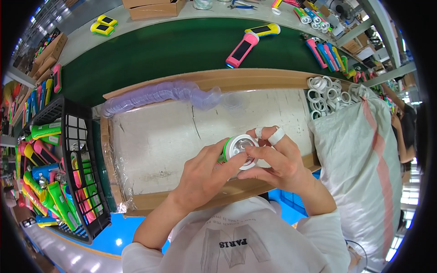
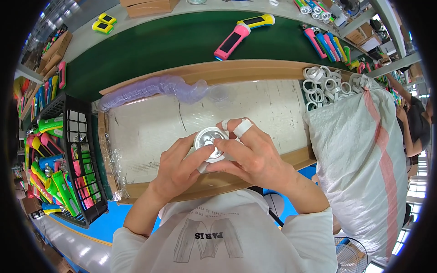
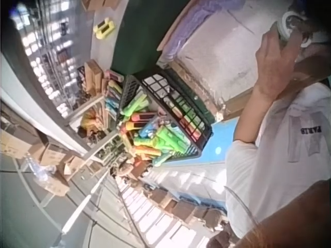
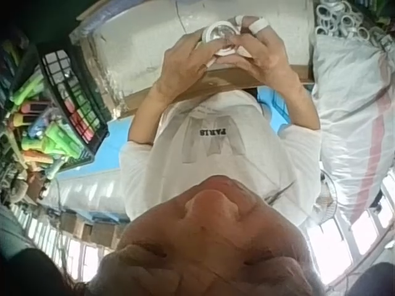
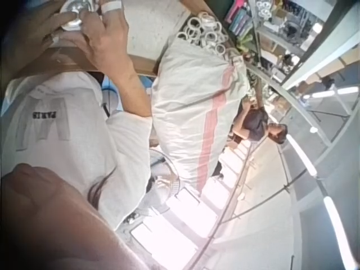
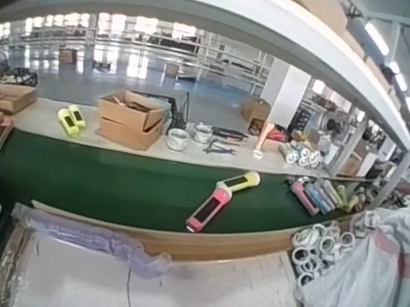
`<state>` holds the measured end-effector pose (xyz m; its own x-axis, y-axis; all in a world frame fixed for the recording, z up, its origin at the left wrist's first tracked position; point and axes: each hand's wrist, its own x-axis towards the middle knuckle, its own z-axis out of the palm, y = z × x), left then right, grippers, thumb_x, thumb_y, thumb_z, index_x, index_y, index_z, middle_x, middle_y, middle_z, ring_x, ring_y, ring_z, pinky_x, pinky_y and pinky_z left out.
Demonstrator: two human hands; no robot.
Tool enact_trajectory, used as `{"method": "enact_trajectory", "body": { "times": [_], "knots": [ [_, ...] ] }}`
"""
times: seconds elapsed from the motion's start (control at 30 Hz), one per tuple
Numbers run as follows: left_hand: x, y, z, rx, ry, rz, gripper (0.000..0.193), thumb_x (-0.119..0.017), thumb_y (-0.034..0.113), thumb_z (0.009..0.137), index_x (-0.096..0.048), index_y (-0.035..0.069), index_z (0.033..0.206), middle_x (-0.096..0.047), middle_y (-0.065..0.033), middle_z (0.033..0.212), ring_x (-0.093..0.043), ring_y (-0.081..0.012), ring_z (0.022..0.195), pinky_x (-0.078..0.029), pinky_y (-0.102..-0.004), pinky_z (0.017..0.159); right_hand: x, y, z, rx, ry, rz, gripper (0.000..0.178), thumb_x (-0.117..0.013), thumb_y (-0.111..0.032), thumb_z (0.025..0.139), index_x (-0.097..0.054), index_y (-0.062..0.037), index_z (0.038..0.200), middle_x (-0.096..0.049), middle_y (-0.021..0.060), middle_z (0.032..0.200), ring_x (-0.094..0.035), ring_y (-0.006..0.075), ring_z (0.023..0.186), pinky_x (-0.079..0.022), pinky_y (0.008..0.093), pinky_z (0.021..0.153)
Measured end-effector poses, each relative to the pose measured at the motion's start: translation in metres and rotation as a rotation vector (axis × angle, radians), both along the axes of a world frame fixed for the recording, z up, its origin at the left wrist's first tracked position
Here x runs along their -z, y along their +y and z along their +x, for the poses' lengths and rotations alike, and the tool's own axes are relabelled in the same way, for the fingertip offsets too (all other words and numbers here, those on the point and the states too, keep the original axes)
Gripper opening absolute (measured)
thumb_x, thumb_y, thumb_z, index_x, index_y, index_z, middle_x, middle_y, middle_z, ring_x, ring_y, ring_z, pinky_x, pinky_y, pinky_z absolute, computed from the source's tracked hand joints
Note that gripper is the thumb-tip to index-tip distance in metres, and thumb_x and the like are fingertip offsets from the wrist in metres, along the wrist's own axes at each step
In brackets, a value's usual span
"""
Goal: Manually assembling handheld flashlights by attaching the head and lens components on an assembly line.
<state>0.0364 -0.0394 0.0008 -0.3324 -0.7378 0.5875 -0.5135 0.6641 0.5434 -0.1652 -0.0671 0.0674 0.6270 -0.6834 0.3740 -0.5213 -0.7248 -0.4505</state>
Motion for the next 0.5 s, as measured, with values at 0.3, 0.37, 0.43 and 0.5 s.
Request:
{"method": "enact_trajectory", "body": {
  "times": [0.3, 0.37, 0.43, 0.5],
  "knots": [
    [-0.010, 0.015, -0.015, -0.102, -0.060, -0.002, 0.035, -0.068, 0.011, 0.079, -0.062, 0.018, 0.112, -0.061, -0.0198, 0.110, -0.066, -0.0255, 0.087, -0.057, -0.0303, 0.065, -0.023, 0.014, 0.004, 0.048, 0.086, 0.062, 0.056, -0.082, -0.023, 0.071, -0.061, -0.0024, 0.118, -0.055, 0.0182, 0.102, -0.064, 0.0286, 0.080, -0.056, 0.0352, 0.063],
    [-0.011, 0.017, -0.017, -0.117, -0.092, -0.045, 0.030, -0.068, 0.015, 0.081, -0.061, 0.018, 0.110, -0.062, -0.0206, 0.107, -0.067, -0.0263, 0.087, -0.058, -0.0295, 0.066, -0.039, 0.011, 0.007, 0.009, 0.278, 0.225, 0.064, -0.080, -0.018, 0.072, -0.054, -0.0072, 0.131, -0.055, 0.0197, 0.106, -0.062, 0.0276, 0.082, -0.055, 0.0378, 0.065],
    [-0.008, 0.019, -0.018, -0.125, -0.108, -0.057, 0.028, -0.068, 0.017, 0.081, -0.062, 0.019, 0.108, -0.063, -0.0211, 0.106, -0.068, -0.0266, 0.089, -0.058, -0.0289, 0.066, -0.046, 0.002, 0.008, -0.043, 0.335, 0.279, 0.064, -0.076, -0.012, 0.074, -0.053, -0.0104, 0.133, -0.055, 0.0201, 0.111, -0.059, 0.0289, 0.085, -0.054, 0.0391, 0.070],
    [-0.007, 0.022, -0.020, -0.131, -0.120, -0.070, 0.026, -0.068, 0.018, 0.081, -0.062, 0.019, 0.107, -0.063, -0.0216, 0.106, -0.068, -0.0270, 0.090, -0.058, -0.0284, 0.067, -0.049, -0.005, 0.006, -0.221, 0.382, 0.254, 0.063, -0.075, -0.009, 0.075, -0.053, -0.0113, 0.134, -0.054, 0.0191, 0.113, -0.058, 0.0309, 0.088, -0.054, 0.0386, 0.074]
  ]
}}
